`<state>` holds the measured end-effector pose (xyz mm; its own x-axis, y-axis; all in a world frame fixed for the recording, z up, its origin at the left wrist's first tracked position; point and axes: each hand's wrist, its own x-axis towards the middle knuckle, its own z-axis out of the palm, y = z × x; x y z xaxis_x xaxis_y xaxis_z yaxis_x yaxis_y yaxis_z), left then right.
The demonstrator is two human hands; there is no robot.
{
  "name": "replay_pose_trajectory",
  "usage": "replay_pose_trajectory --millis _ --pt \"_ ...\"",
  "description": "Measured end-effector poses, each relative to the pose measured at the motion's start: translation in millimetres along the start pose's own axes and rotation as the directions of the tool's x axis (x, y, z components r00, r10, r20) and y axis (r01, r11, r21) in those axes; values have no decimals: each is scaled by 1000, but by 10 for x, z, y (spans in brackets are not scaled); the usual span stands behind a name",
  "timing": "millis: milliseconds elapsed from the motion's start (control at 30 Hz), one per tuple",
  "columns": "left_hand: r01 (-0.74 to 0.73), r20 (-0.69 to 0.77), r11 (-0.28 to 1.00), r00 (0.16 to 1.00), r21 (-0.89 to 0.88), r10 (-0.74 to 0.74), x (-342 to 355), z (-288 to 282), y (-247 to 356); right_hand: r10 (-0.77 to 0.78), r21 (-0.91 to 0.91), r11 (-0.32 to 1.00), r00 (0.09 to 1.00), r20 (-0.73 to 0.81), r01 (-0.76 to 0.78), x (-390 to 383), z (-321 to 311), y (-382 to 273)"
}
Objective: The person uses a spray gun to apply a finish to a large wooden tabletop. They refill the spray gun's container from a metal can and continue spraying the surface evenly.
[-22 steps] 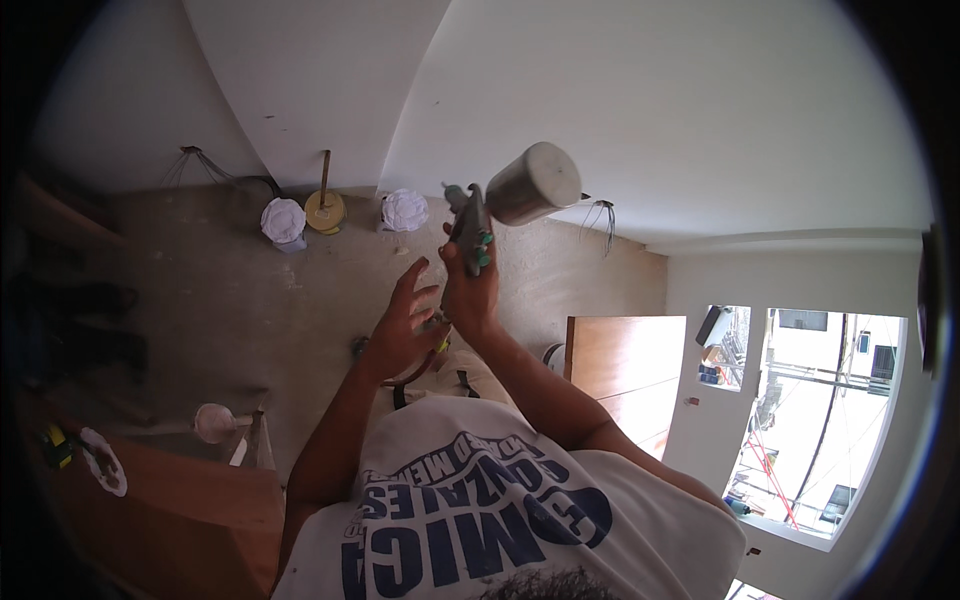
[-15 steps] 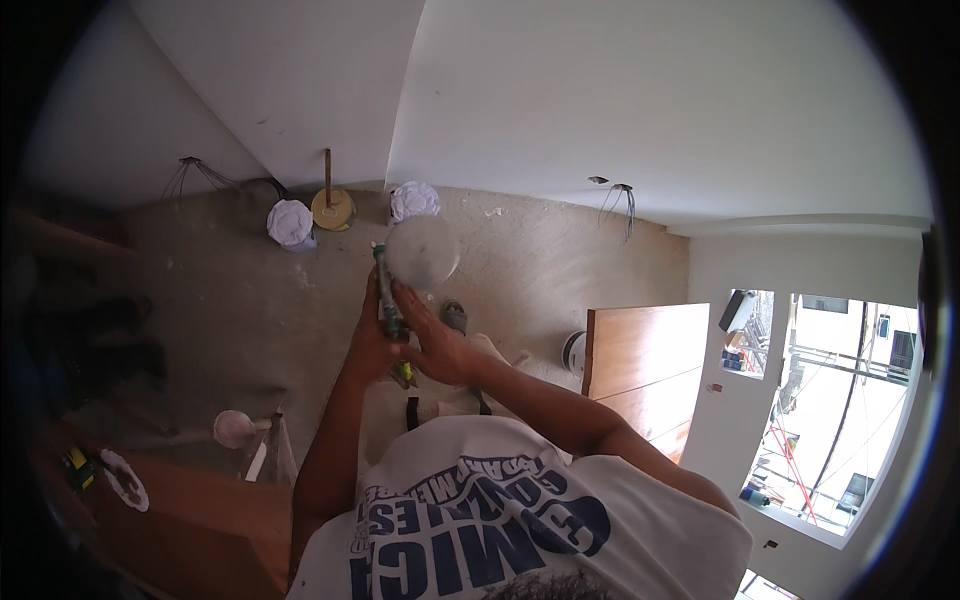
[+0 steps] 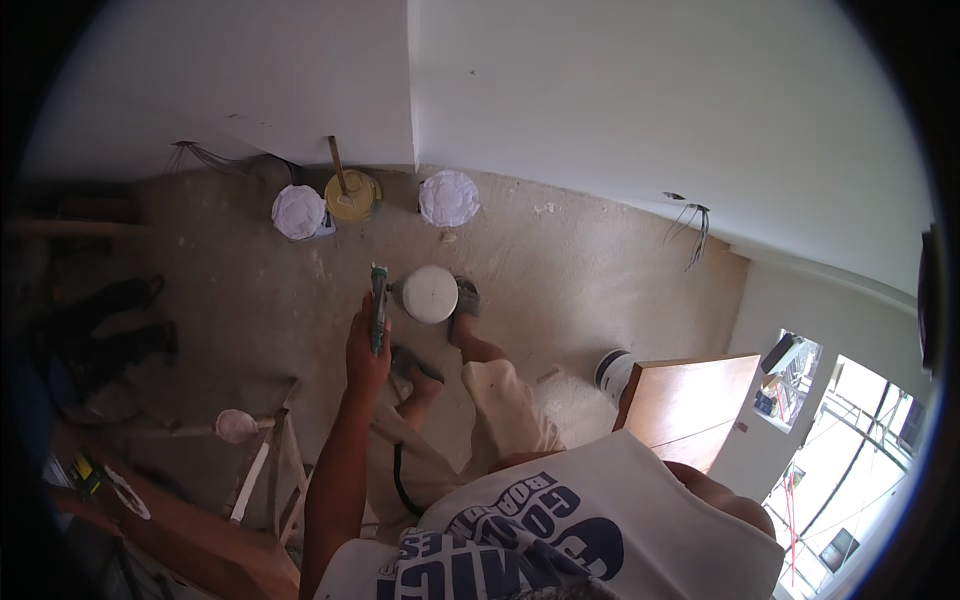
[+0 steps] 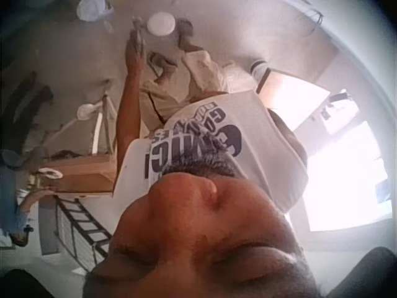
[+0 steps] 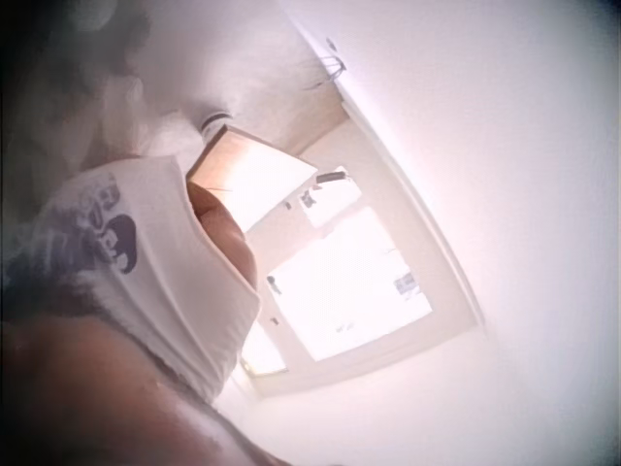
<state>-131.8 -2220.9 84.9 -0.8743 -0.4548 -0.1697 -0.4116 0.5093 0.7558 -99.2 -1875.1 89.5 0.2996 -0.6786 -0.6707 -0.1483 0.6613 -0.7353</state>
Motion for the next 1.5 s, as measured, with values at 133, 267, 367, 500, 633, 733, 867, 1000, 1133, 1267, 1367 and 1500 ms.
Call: replay_pose_trajectory --millis 133,267,367,500,633,733,867,1000,1133,1267,1367,1500 --pt "4 81 999 997 54 -8 366 442 -303 -50 67 988 710 -702 136 -17 -1619 -732" --pt "59 173 997 983 41 -65 645 927 -839 -268 -312 948 377 -886 -58 582 -2799 -475" --pt "-9 174 997 985 80 -5 895 1383 -1417 -209 -358 913 532 -821 -194 1240 -3146 159" --pt "13 234 997 972 70 -29 1207 1938 -2045 -226 -377 914 587 -777 -148 1756 -3426 916" --pt "18 293 999 956 37 -28 1356 2250 -2424 -309 -441 895 612 -728 -73 2085 -3601 1435" --pt "37 338 999 940 32 -46 1452 2325 -2550 -372 -516 855 628 -683 -55 2298 -3617 1670" --pt "12 388 998 921 60 -34 1505 2402 -2806 -500 -651 759 628 -596 -15 2594 -3489 1820" --pt "-73 353 996 934 51 50 1588 2451 -2933 -582 -699 709 481 -655 -95 2485 -3365 1885" --pt "-284 445 958 855 -25 265 1702 2541 -2779 -493 -595 801 489 -720 -69 2213 -3220 1978" --pt "-217 548 971 802 -104 238 1893 2613 -3053 -637 -741 668 462 -617 -69 2199 -3186 2017" --pt "-426 779 900 532 -93 332 2217 2733 -3008 -569 -687 727 565 -598 6 1760 -3265 1922" --pt "-474 787 856 439 -208 434 2002 2982 -2764 -313 -70 915 587 -746 398 1515 -3381 2117"
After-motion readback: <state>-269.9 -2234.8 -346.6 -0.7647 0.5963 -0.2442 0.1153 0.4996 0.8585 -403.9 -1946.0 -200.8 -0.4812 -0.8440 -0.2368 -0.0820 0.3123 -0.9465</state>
